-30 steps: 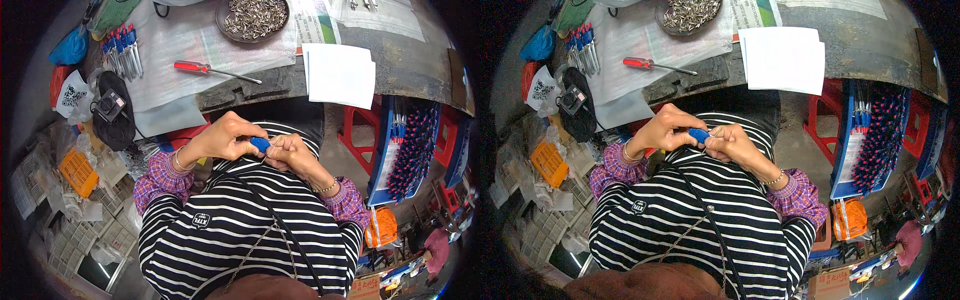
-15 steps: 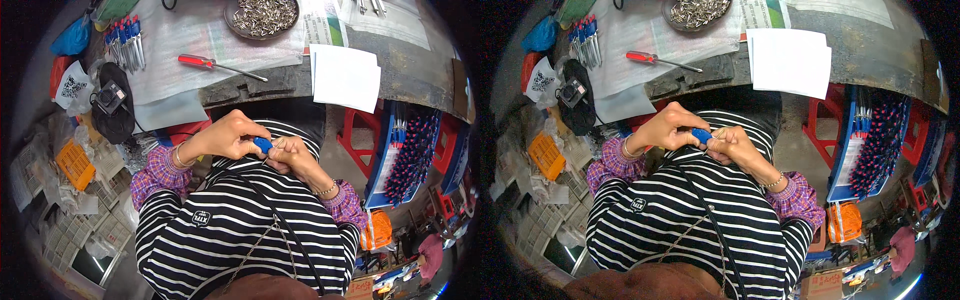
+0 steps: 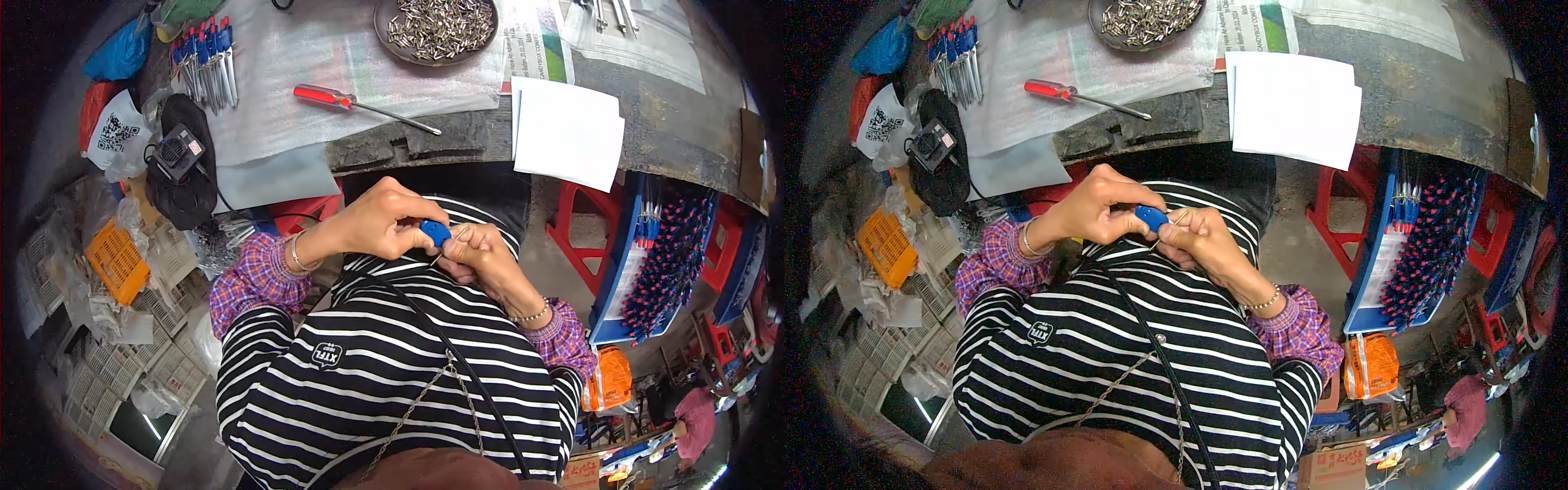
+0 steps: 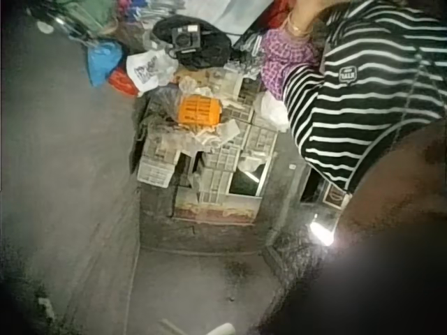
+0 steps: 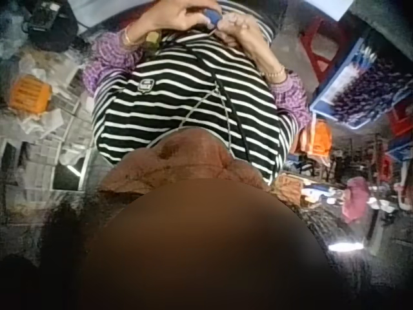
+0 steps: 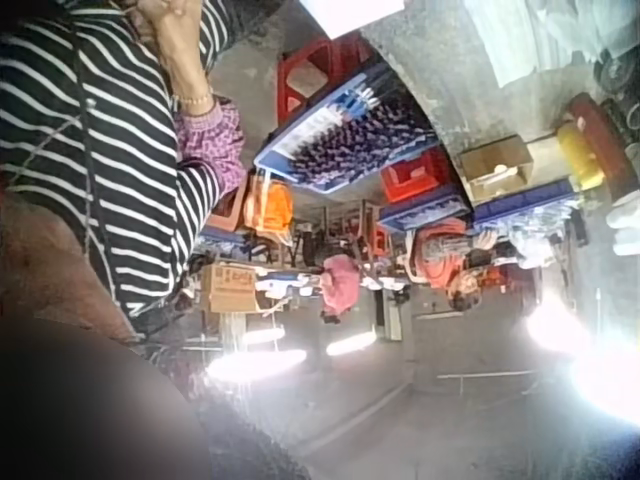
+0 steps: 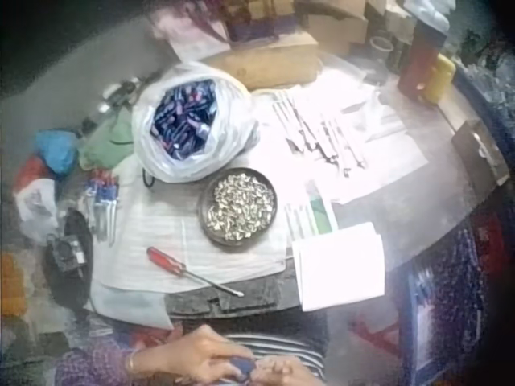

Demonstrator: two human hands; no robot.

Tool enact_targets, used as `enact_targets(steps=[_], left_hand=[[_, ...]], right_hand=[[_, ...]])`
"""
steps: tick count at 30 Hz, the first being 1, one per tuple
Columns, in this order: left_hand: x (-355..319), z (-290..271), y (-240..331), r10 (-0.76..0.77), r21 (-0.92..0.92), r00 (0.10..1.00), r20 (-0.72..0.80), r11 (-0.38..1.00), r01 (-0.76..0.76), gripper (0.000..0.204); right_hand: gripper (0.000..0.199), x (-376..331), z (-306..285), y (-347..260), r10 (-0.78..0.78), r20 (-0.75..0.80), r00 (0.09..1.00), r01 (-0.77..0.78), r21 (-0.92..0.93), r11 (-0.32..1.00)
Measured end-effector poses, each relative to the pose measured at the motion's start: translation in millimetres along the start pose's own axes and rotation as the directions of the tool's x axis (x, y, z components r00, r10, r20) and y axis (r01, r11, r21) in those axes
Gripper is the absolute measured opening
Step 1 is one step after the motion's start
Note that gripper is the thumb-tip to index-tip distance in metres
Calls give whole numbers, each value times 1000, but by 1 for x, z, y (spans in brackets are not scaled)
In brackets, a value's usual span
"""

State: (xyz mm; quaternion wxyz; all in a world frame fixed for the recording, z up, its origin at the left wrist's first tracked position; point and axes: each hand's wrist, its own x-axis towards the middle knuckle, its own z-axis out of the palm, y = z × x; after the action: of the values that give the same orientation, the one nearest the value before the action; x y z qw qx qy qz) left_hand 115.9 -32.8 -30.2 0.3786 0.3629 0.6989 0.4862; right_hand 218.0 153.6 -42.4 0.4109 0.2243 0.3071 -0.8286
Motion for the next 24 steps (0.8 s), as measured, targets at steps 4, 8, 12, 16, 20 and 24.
enact_targets(steps=[4, 8, 12, 16, 20, 24], left_hand=[[3, -6, -1, 0, -26, 996, 92, 1000, 3, 26], [4, -6, -2, -21, -92, 996, 89, 995, 29, 24], [3, 2, -4, 46, -60, 999, -20, 997, -48, 24], [2, 6, -4, 38, -25, 997, -68, 999, -40, 24], [8, -10, 1, -36, -64, 987, 156, 997, 47, 26], [6, -6, -2, -27, -31, 991, 127, 999, 31, 26]], right_hand=[[17, 0, 0, 3, -21, 8, 1000, 22, -87, 996], [17, -1, 3, 3, -18, -7, 1000, 17, -67, 998], [16, 0, 3, 5, -17, -57, 998, 13, -69, 998], [17, -2, 2, 1, -26, -46, 999, 22, -85, 996], [18, -1, 1, 5, 10, -21, 1000, -12, -74, 997], [19, -1, 3, 5, -8, -24, 1000, 7, -49, 999]])
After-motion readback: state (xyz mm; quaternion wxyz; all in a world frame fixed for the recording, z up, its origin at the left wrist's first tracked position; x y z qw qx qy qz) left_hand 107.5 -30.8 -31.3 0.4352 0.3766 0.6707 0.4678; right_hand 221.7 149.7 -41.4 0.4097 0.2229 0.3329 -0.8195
